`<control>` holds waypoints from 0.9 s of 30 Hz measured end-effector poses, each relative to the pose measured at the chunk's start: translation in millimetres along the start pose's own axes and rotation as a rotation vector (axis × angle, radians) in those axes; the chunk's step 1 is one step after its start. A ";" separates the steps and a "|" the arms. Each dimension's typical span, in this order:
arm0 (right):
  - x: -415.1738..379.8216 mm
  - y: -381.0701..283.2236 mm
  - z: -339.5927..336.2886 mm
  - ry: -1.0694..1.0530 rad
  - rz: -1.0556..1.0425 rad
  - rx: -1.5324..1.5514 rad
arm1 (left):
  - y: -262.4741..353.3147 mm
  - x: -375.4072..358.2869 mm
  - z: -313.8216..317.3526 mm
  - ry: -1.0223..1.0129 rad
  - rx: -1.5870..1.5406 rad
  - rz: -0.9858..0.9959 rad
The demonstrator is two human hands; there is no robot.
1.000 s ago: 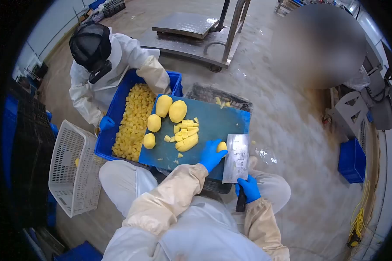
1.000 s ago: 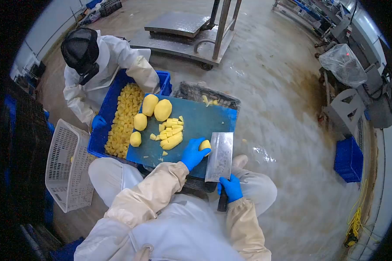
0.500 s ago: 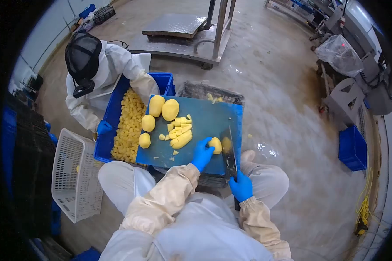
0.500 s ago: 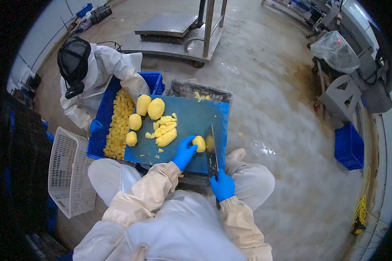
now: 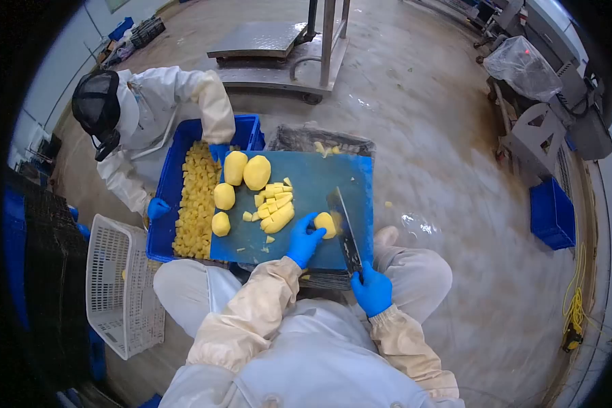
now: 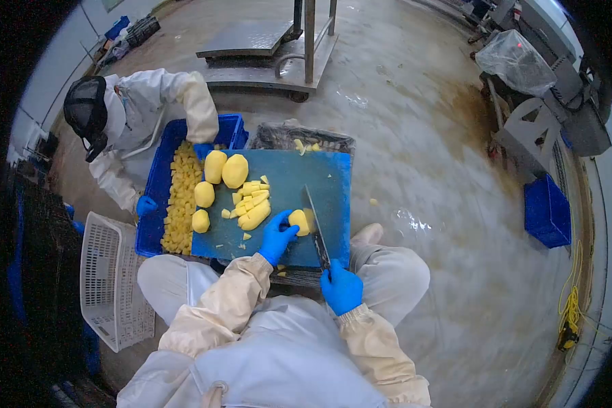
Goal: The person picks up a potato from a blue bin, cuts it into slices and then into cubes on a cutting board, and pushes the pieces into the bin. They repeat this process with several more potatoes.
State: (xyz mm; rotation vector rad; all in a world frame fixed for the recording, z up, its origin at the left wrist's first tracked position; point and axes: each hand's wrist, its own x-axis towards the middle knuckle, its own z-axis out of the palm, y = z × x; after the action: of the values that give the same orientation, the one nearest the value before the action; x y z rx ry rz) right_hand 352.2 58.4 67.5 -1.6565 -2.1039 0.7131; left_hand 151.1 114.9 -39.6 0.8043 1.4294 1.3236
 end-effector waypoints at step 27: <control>2.8 -23.8 -2.4 -0.012 -0.072 -0.066 | 3.9 1.4 1.7 0.058 -0.052 -0.057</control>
State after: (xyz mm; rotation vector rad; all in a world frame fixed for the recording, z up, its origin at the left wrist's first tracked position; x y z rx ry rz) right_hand 334.2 57.2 83.5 -1.6044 -2.2060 0.6389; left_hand 151.7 117.4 -35.9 0.6910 1.4469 1.3443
